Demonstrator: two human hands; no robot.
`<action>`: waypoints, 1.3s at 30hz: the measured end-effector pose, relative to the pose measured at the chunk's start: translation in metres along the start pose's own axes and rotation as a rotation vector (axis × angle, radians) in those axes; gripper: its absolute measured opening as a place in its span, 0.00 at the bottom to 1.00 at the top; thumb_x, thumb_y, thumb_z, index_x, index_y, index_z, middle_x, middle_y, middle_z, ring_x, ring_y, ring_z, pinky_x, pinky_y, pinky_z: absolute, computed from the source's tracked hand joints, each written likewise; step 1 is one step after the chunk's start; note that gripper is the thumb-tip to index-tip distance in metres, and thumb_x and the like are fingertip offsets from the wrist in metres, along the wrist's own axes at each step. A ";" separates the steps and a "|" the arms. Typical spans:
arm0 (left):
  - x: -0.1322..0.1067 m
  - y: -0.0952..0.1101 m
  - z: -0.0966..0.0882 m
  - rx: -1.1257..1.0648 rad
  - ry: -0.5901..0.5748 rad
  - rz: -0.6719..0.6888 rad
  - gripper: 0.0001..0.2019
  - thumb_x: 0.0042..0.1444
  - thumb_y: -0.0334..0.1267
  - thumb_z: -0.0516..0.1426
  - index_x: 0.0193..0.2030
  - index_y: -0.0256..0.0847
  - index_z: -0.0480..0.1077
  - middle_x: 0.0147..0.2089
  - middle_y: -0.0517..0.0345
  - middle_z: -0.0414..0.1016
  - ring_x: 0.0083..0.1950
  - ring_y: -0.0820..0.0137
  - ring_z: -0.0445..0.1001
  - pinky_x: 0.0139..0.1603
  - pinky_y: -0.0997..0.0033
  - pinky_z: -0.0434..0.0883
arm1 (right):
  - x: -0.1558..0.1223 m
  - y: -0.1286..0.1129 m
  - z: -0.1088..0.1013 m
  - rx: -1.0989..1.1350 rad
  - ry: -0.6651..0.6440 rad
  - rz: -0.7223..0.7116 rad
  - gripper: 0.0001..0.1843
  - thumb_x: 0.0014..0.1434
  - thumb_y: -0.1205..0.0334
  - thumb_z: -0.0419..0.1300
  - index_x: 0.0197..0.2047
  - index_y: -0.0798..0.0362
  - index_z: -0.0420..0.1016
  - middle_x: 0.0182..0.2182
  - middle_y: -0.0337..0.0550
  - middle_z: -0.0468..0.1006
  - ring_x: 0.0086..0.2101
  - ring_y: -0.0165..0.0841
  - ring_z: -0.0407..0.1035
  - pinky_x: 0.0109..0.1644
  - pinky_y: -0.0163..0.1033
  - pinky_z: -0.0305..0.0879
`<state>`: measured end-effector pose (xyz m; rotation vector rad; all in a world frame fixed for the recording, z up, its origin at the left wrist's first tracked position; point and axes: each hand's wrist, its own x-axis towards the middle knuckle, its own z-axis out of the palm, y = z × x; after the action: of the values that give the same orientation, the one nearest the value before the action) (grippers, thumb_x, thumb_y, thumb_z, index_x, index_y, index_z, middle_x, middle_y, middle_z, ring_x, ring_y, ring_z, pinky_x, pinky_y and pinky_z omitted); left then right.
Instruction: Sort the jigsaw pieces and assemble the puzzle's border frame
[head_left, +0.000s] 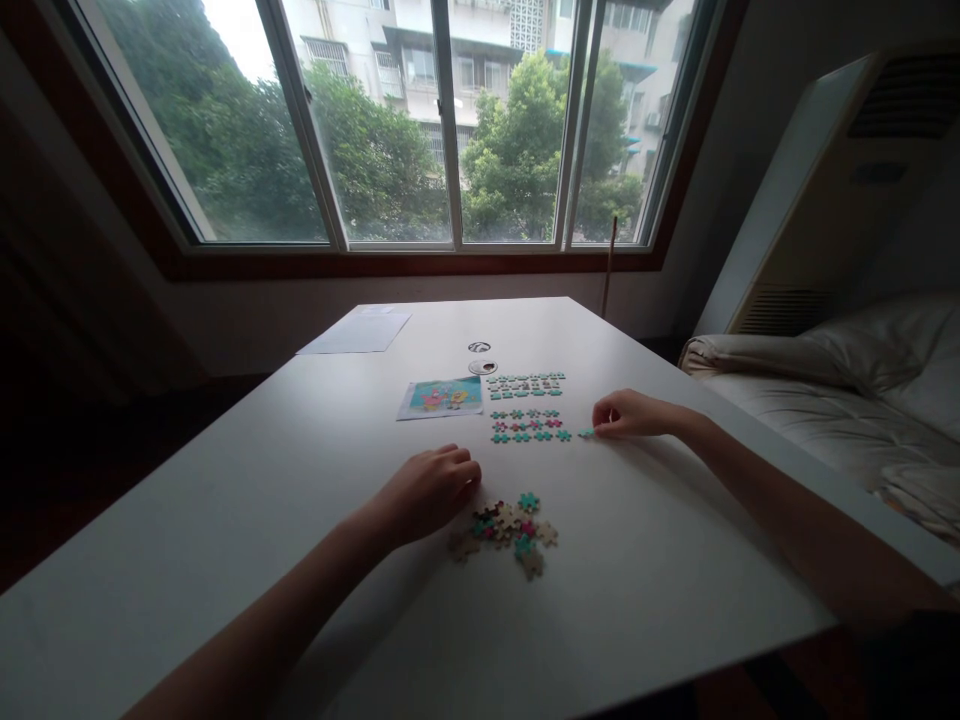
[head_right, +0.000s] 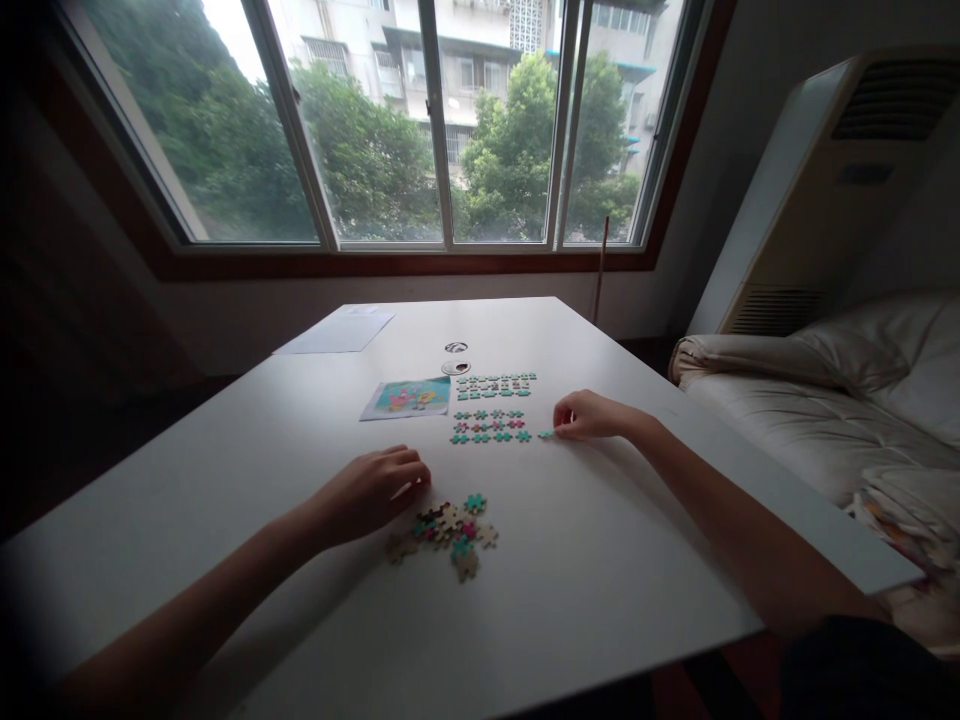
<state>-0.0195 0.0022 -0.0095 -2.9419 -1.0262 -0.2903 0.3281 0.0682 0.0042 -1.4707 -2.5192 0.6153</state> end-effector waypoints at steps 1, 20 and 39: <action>0.000 0.000 0.000 0.007 -0.006 -0.002 0.08 0.58 0.31 0.48 0.34 0.39 0.68 0.32 0.55 0.69 0.35 0.68 0.67 0.32 0.72 0.63 | -0.001 0.000 0.000 0.005 -0.022 0.006 0.11 0.47 0.55 0.59 0.28 0.54 0.75 0.23 0.40 0.74 0.24 0.29 0.66 0.27 0.32 0.59; 0.002 0.012 -0.001 -0.195 -0.006 0.030 0.08 0.58 0.32 0.49 0.35 0.40 0.69 0.32 0.56 0.70 0.35 0.70 0.68 0.35 0.73 0.64 | 0.004 -0.012 0.015 0.024 0.057 -0.064 0.11 0.50 0.59 0.57 0.35 0.55 0.75 0.27 0.40 0.74 0.27 0.27 0.66 0.30 0.32 0.62; 0.011 0.028 -0.011 -0.275 -0.015 -0.042 0.10 0.53 0.28 0.50 0.35 0.41 0.72 0.34 0.57 0.70 0.32 0.72 0.68 0.33 0.76 0.64 | -0.012 -0.104 0.059 0.096 0.134 -0.445 0.12 0.50 0.56 0.62 0.37 0.54 0.74 0.30 0.41 0.71 0.25 0.24 0.63 0.31 0.30 0.61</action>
<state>0.0046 -0.0135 0.0044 -3.1701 -1.1361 -0.4453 0.2312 -0.0025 -0.0037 -0.8440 -2.5460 0.5292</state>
